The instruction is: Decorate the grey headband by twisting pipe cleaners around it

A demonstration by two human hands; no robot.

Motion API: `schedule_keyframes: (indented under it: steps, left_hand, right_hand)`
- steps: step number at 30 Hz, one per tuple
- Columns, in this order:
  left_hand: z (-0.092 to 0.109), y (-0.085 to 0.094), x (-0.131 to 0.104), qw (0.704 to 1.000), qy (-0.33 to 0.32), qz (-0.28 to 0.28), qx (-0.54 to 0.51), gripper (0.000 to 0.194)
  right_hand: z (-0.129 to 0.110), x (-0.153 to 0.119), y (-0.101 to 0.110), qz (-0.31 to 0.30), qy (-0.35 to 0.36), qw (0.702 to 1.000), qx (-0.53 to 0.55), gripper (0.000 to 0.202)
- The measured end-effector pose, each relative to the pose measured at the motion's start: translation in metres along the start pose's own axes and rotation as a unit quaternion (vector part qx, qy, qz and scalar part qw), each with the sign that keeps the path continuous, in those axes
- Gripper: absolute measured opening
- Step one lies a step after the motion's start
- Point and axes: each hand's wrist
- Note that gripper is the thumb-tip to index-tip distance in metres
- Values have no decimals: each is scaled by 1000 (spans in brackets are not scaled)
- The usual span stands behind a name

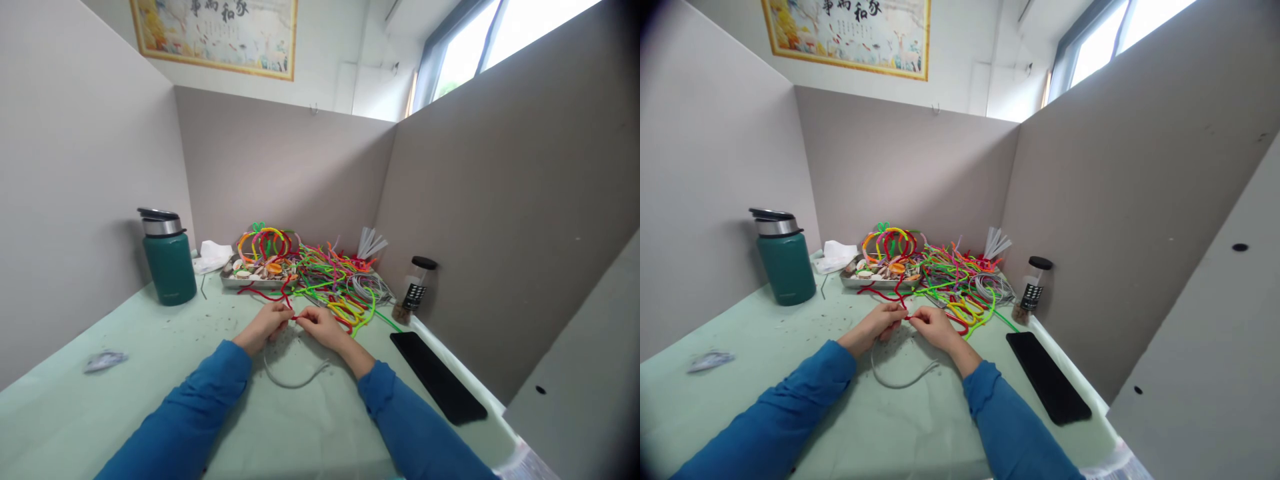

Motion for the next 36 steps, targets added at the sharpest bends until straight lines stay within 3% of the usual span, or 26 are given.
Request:
schedule_keyframes:
  steps: [6,9,12,14,18,24,31,36]
  left_hand:
    - [-5,-1,1,997,28,-48,-60,23]
    - [-4,-4,5,997,-4,56,46,21]
    - [-5,-7,9,966,-85,167,179,16]
    - [-6,-7,9,943,-139,191,234,12]
    - [-7,-7,8,902,-205,202,320,18]
    - [-6,-5,2,875,-181,206,398,17]
    - [0,-6,-4,819,-212,214,488,17]
    - [2,-5,-5,804,-219,196,517,20]
  right_hand:
    - [-5,-1,-1,-7,13,1000,-26,19]
    - [-1,2,-1,23,-4,999,-39,19]
    - [4,6,1,70,-26,996,-41,20]
    - [6,8,3,86,-39,995,-33,21]
    - [8,8,4,91,-44,995,-18,22]
    - [7,7,2,72,-44,996,-16,20]
    - [4,6,3,63,-75,995,4,20]
    - [5,6,3,61,-101,993,28,20]
Point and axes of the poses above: each hand's wrist, its own x-axis towards the middle knuckle, its own y-axis out of the back of the hand, z = x × y, and after that the axes turned 13 degrees about x, right-handed
